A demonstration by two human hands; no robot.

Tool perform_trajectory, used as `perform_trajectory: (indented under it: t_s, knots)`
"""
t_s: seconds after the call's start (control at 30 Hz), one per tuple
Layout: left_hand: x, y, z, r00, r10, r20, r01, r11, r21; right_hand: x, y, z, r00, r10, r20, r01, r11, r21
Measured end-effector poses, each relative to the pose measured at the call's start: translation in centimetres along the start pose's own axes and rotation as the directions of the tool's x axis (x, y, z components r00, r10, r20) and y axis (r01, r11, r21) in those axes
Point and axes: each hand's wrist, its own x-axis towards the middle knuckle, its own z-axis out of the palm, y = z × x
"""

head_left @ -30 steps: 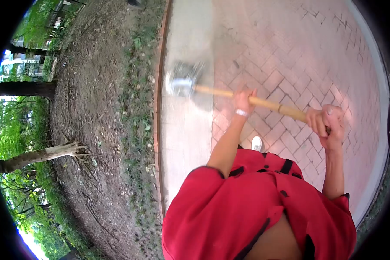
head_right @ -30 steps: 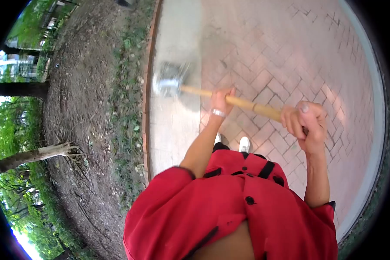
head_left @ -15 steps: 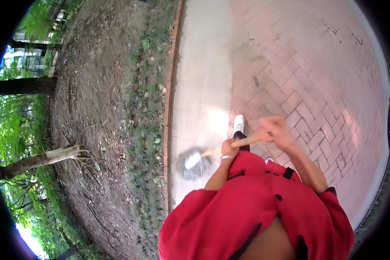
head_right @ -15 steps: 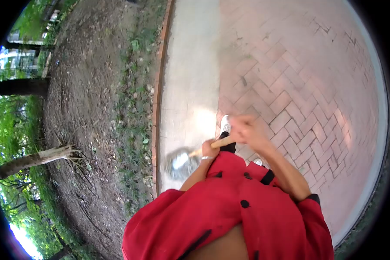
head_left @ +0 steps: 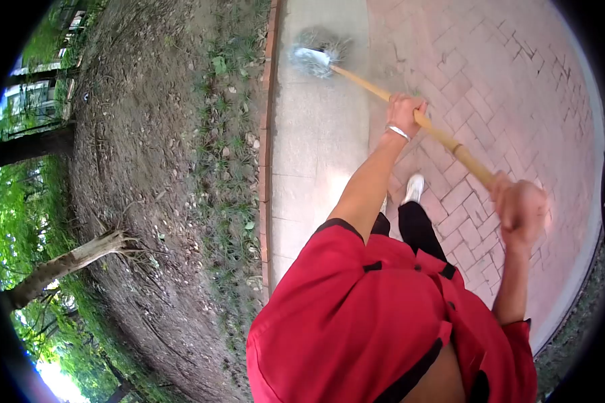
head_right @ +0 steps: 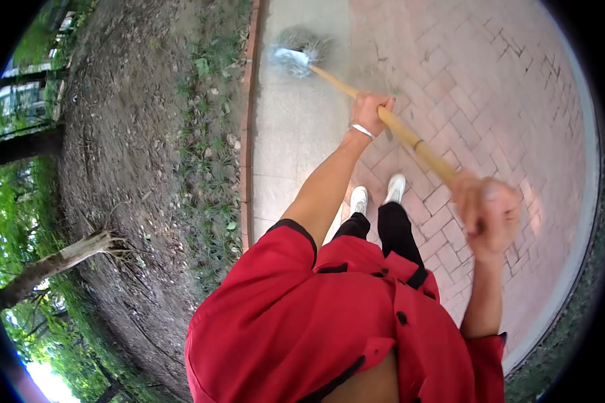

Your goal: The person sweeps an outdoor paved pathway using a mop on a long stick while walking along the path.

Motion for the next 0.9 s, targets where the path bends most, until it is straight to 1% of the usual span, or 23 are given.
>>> perform_trajectory:
  t_s: [0.07, 0.13, 0.17, 0.2, 0.27, 0.3, 0.33, 0.37, 0.4, 0.43, 0.5, 0.53, 0.6, 0.63, 0.7, 0.73, 0.77, 0.8, 0.83, 0.87, 0.9]
  knots:
    - [1.0, 2.8, -0.9, 0.998, 0.019, -0.059, -0.019, 1.0, -0.008, 1.4, -2.1, -3.7, 0.998, 0.067, -0.016, -0.063, 0.987, 0.151]
    - [-0.1, 5.3, -0.9, 0.996, -0.033, -0.085, 0.039, 0.996, 0.081, 2.9, -4.1, -7.0, 0.991, 0.137, 0.011, -0.135, 0.958, 0.254]
    - [-1.1, 6.6, -0.9, 0.993, -0.109, -0.039, 0.112, 0.99, 0.083, 3.6, -4.3, -8.4, 0.989, 0.149, 0.013, -0.145, 0.934, 0.325]
    - [-2.4, 7.4, -1.0, 0.983, -0.184, 0.007, 0.182, 0.979, 0.09, 4.4, -4.2, -9.5, 0.992, 0.125, -0.004, -0.117, 0.938, 0.325]
    - [-5.0, 7.9, -0.8, 0.958, -0.276, 0.072, 0.267, 0.957, 0.112, 5.6, -2.6, -11.5, 0.929, 0.369, -0.021, -0.328, 0.849, 0.415]
    - [-6.7, 7.4, -0.3, 0.939, -0.327, 0.104, 0.311, 0.939, 0.147, 6.2, -1.0, -12.2, 0.895, 0.446, 0.014, -0.412, 0.814, 0.409]
    - [-8.5, 6.9, 0.1, 0.914, -0.384, 0.129, 0.359, 0.915, 0.183, 6.6, 0.8, -11.9, 0.86, 0.51, 0.006, -0.467, 0.783, 0.411]
    - [-9.7, 6.7, -0.2, 0.861, -0.461, 0.217, 0.419, 0.883, 0.212, 7.2, 2.6, -11.1, 0.823, 0.568, 0.006, -0.52, 0.749, 0.411]
    - [-10.6, 6.4, -0.4, 0.793, -0.532, 0.297, 0.475, 0.845, 0.246, 7.9, 4.2, -10.4, 0.805, 0.584, 0.1, -0.575, 0.73, 0.369]
    - [-12.0, 5.3, 0.5, 0.788, -0.538, 0.299, 0.478, 0.841, 0.253, 8.4, 5.8, -9.6, 0.776, 0.6, 0.194, -0.628, 0.708, 0.324]
    - [-14.3, 3.4, 2.2, 0.624, -0.672, 0.398, 0.664, 0.725, 0.184, 8.6, 8.7, -8.4, 0.737, 0.625, 0.256, -0.676, 0.686, 0.271]
    - [-13.8, 3.6, 3.1, 0.621, -0.671, 0.405, 0.66, 0.727, 0.192, 9.1, 8.5, -8.7, 0.738, 0.627, 0.249, -0.674, 0.683, 0.28]
    - [-12.9, 4.2, 5.3, 0.634, -0.603, 0.484, 0.644, 0.758, 0.101, 9.7, 7.1, -10.0, 0.78, 0.596, 0.19, -0.625, 0.746, 0.228]
    - [-11.1, 5.2, 7.1, 0.669, -0.545, 0.506, 0.548, 0.821, 0.16, 9.4, 6.4, -11.2, 0.787, 0.601, -0.14, -0.592, 0.799, 0.105]
    - [-6.1, 8.3, 10.6, 0.732, -0.428, 0.531, 0.479, 0.877, 0.046, 10.8, 2.2, -16.5, 0.889, 0.458, -0.01, -0.444, 0.867, 0.228]
    - [-3.7, 10.0, 12.6, 0.806, -0.325, 0.494, 0.387, 0.922, -0.025, 11.0, -0.1, -17.9, 0.862, 0.453, -0.227, -0.402, 0.884, 0.237]
    - [-1.5, 10.9, 15.3, 0.816, -0.286, 0.502, 0.335, 0.942, -0.008, 11.1, -2.3, -19.3, 0.794, 0.427, -0.432, -0.362, 0.904, 0.227]
    - [1.5, 12.5, 17.0, 0.844, -0.228, 0.486, 0.291, 0.955, -0.056, 11.1, -5.0, -20.8, 0.765, 0.432, -0.478, -0.305, 0.897, 0.321]
    - [4.4, 13.8, 18.2, 0.867, -0.173, 0.467, 0.246, 0.964, -0.1, 10.5, -6.3, -22.6, 0.808, 0.361, -0.466, -0.293, 0.932, 0.214]
    - [6.9, 14.1, 19.3, 0.884, -0.127, 0.451, 0.208, 0.969, -0.135, 10.6, -7.0, -23.6, 0.883, 0.289, -0.37, -0.235, 0.954, 0.186]
    - [9.2, 13.7, 20.7, 0.899, -0.08, 0.431, 0.168, 0.971, -0.168, 10.4, -6.6, -23.8, 0.873, 0.237, -0.427, -0.183, 0.969, 0.164]
